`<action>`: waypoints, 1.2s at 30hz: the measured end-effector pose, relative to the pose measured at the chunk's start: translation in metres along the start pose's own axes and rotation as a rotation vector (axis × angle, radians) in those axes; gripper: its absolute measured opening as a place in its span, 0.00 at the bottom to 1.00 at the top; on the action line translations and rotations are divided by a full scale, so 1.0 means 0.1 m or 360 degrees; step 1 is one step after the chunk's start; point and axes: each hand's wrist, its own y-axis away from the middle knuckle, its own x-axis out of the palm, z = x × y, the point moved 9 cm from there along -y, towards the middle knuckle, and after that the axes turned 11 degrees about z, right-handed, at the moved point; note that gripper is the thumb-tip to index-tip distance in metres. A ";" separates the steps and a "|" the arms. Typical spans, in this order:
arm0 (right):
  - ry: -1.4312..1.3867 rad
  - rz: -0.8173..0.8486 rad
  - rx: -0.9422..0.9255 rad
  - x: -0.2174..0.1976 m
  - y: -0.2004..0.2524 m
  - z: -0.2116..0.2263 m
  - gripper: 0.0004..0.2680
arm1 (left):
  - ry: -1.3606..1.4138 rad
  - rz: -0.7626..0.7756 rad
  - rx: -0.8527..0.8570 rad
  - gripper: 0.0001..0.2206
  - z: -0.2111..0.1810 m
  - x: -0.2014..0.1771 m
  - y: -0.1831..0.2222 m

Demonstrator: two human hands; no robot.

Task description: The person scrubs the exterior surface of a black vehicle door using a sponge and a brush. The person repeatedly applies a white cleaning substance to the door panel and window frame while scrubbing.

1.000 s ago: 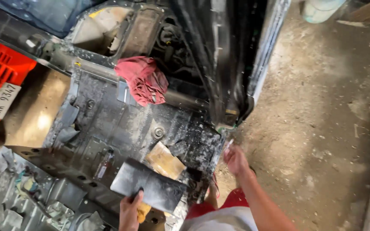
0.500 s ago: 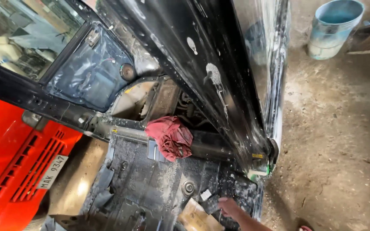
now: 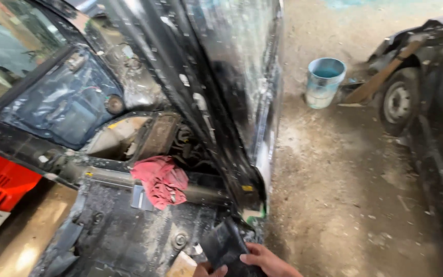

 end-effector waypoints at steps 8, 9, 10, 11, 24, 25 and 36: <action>-0.0444 0.0586 -0.0384 0.33 0.97 0.75 0.28 | 0.0218 0.0116 -0.0365 0.28 -0.78 1.43 0.17; -0.0393 0.0906 -0.0509 0.58 1.07 1.01 0.26 | 0.0125 0.0080 -0.0527 0.28 -0.92 1.57 0.25; -0.0415 0.0897 -0.0520 0.54 1.12 1.05 0.26 | 0.0116 0.0079 -0.0551 0.28 -0.79 1.57 0.16; -0.0485 0.0958 -0.0517 0.53 1.17 1.10 0.27 | 0.0147 0.0144 -0.0511 0.27 -0.71 1.58 0.03; -0.0341 0.0196 -0.0900 -0.18 1.14 1.57 0.30 | -0.0251 -0.0260 -0.0143 0.14 -1.03 1.33 -0.28; -0.0347 0.0195 -0.0925 -0.26 1.11 1.61 0.30 | -0.0276 -0.0255 -0.0143 0.14 -1.29 1.37 -0.22; 0.0384 -0.1183 -0.0682 -0.76 0.33 2.05 0.26 | -0.3450 -0.0431 0.1805 0.07 -3.80 2.47 -0.74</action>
